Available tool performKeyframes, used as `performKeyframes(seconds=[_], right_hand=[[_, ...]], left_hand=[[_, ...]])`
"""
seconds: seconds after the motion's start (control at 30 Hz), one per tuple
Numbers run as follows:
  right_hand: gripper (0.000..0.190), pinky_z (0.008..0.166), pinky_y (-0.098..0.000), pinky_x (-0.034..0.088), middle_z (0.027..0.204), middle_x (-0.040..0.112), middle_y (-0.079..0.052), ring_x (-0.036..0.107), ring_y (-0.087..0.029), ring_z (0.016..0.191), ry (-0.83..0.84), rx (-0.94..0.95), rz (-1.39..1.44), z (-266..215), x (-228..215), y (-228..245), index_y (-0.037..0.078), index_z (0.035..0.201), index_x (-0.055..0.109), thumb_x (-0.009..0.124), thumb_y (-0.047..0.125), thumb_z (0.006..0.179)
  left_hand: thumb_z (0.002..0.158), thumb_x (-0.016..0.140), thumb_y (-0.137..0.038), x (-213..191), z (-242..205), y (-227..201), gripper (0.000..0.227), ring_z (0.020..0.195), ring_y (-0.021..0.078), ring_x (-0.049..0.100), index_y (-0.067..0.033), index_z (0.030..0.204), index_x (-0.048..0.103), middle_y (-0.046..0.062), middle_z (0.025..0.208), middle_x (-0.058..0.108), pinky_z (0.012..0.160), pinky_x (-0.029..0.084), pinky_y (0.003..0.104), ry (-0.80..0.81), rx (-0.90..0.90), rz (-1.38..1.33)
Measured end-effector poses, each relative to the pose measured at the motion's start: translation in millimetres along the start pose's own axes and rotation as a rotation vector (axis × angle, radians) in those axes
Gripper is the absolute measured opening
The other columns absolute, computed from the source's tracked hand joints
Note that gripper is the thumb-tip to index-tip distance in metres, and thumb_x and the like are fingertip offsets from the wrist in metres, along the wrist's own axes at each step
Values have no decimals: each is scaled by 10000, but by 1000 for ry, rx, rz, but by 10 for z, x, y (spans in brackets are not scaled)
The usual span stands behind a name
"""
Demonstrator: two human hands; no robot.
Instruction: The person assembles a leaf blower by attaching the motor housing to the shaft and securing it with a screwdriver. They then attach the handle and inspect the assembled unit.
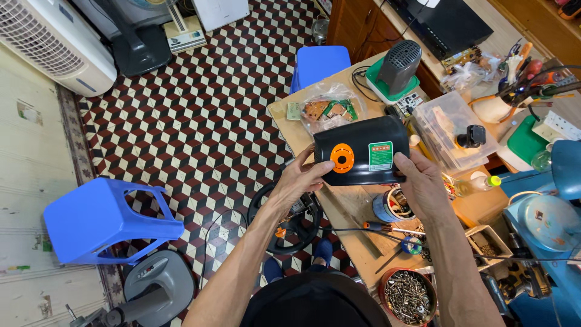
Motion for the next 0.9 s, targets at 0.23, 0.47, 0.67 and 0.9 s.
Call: performKeyframes(seconds=[0.23,0.47,0.67,0.9], right_hand=[[323,965,-349,534,1201,727,-62,671,-131,1042,18,-14,9,13,60,-10,1,1323,663,627,158,1043],[327,963,-356,538,1194,728,-59,672,-130,1044,3,8,-15,-16,53,-22,8,1317,664,636,168,1033],[299,942,-365,550,1139,738,-51,674,-126,1007,-18,38,-8,-28,-5,-74,14,1266,680,642,184,1023],[279,951,-358,545,1137,729,-62,668,-130,997,-2,30,-7,-50,34,-56,9,1268,690,643,172,1046]], left_hand=[[643,734,-656,-57,-9,72,1184,1003,269,755,-18,1557,333,258,1200,704,824,626,337,-29,-6,16],[624,738,-648,-59,-31,128,1194,969,271,766,-15,1550,329,273,1190,718,788,639,322,-40,-34,12],[630,732,-644,-51,-59,137,1190,993,275,773,-20,1554,316,285,1202,706,814,643,326,-33,-50,20],[642,714,-640,-55,-97,134,1179,997,293,771,-17,1558,311,289,1210,700,805,646,345,-32,-67,41]])
Point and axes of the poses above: each hand's wrist, its own z-axis towards the middle knuckle, its own x-axis out of the palm, y = z × x, the point moved 10 cm from there along z, towards the middle knuckle
